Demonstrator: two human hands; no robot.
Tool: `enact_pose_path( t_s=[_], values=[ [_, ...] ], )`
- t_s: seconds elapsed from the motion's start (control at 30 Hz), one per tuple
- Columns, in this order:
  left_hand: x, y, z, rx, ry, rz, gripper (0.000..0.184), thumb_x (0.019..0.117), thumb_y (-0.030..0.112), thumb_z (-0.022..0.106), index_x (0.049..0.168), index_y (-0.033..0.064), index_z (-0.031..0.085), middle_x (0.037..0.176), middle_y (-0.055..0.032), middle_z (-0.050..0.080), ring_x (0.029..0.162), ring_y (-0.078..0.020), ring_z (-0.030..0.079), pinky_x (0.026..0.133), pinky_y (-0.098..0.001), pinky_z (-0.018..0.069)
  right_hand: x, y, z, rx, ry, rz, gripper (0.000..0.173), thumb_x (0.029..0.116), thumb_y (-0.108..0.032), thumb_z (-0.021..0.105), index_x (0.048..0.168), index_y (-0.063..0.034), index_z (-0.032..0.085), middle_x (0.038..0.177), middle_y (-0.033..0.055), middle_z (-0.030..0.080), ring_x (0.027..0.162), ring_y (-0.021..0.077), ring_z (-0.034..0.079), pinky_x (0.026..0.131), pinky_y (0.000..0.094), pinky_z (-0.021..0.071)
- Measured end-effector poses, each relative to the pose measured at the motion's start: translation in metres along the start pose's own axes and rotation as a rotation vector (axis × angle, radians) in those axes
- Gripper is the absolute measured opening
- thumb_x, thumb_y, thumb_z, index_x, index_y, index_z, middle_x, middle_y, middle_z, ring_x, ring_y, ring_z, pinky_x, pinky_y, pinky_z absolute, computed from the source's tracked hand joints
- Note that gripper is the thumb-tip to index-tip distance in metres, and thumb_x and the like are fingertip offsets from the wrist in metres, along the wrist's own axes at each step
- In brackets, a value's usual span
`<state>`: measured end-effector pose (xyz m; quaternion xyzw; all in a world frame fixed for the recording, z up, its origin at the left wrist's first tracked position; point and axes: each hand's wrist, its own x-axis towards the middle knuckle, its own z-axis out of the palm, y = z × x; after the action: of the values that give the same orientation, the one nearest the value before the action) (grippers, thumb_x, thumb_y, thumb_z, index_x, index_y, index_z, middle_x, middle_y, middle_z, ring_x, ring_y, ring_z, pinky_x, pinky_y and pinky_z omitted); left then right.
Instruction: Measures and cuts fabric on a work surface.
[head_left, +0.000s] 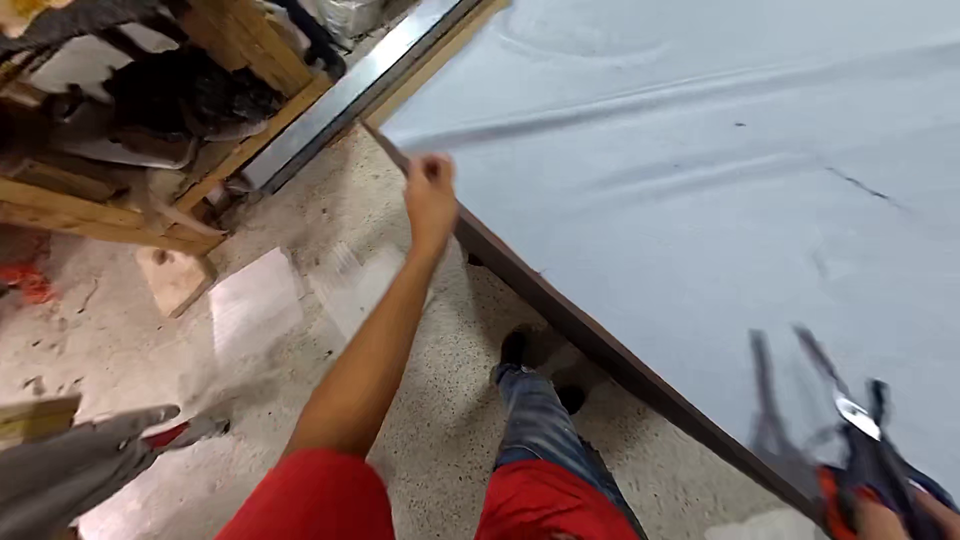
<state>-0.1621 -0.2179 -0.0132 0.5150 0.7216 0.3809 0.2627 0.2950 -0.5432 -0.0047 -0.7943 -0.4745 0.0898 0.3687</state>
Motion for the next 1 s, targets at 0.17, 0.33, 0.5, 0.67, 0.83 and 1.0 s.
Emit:
enact_pose_path(
  t_s=[0.17, 0.33, 0.5, 0.67, 0.83, 1.0],
  values=[
    [-0.273, 0.094, 0.094, -0.562, -1.182, -0.123, 0.035, 0.1052, 0.023, 0.059, 0.136, 0.0067, 0.061, 0.116, -0.0087, 0.073, 0.095, -0.0197, 0.074, 0.086, -0.0405, 0.0637, -0.007, -0.058, 0.025, 0.257, 0.017, 0.023, 0.027, 0.0833, -0.018, 0.061, 0.099, 0.0012, 0.072, 0.087, 0.0039, 0.07, 0.075, 0.0041, 0.066, 0.064, 0.0244, 0.0566],
    [-0.292, 0.13, 0.115, -0.588, -0.979, -0.106, 0.019, 0.0974, 0.017, 0.071, 0.114, 0.008, 0.071, 0.105, -0.0049, 0.073, 0.085, -0.0165, 0.073, 0.08, -0.0359, 0.0648, 0.007, -0.074, 0.022, 0.284, 0.025, -0.032, 0.023, 0.0826, -0.026, 0.062, 0.099, -0.012, 0.071, 0.098, -0.0004, 0.067, 0.085, 0.0088, 0.065, 0.065, 0.0278, 0.0559],
    [-0.262, 0.139, 0.115, -0.463, -1.329, -0.079, 0.023, 0.0971, 0.015, 0.071, 0.116, 0.0033, 0.064, 0.1, -0.0084, 0.072, 0.083, -0.0186, 0.072, 0.079, -0.0368, 0.0637, 0.01, -0.078, 0.009, 0.266, 0.015, -0.054, 0.022, 0.0792, -0.028, 0.065, 0.098, -0.0157, 0.069, 0.101, -0.0028, 0.065, 0.082, 0.0072, 0.063, 0.061, 0.0275, 0.0549],
    [-0.24, 0.148, 0.116, -0.307, -1.696, 0.005, 0.024, 0.1031, 0.026, 0.059, 0.11, 0.0045, 0.066, 0.077, -0.0025, 0.063, 0.065, -0.0108, 0.059, 0.063, -0.0278, 0.0526, 0.012, -0.067, -0.008, 0.337, -0.144, -0.093, 0.021, 0.0785, -0.028, 0.068, 0.096, -0.0164, 0.069, 0.102, -0.0041, 0.065, 0.086, 0.0069, 0.065, 0.065, 0.0275, 0.0584],
    [-0.206, 0.143, 0.105, -0.608, -1.727, 0.049, 0.031, 0.1088, 0.039, 0.045, 0.105, 0.0133, 0.062, 0.069, 0.0014, 0.053, 0.058, -0.0073, 0.051, 0.055, -0.0245, 0.0465, 0.022, -0.028, -0.023, 0.217, -0.13, -0.082, 0.025, 0.0756, -0.027, 0.07, 0.094, -0.0106, 0.07, 0.101, -0.0001, 0.065, 0.088, 0.0079, 0.064, 0.069, 0.0268, 0.0574],
    [-0.121, 0.11, 0.092, -0.46, -1.364, 0.196, 0.029, 0.1063, 0.028, 0.046, 0.102, 0.0112, 0.07, 0.07, -0.0042, 0.063, 0.054, -0.0148, 0.059, 0.053, -0.0324, 0.0557, 0.026, 0.057, -0.041, -0.055, -0.064, -0.064, 0.025, 0.0739, -0.027, 0.072, 0.09, -0.0077, 0.07, 0.103, 0.0065, 0.066, 0.088, 0.0159, 0.066, 0.071, 0.036, 0.058]
  ],
)
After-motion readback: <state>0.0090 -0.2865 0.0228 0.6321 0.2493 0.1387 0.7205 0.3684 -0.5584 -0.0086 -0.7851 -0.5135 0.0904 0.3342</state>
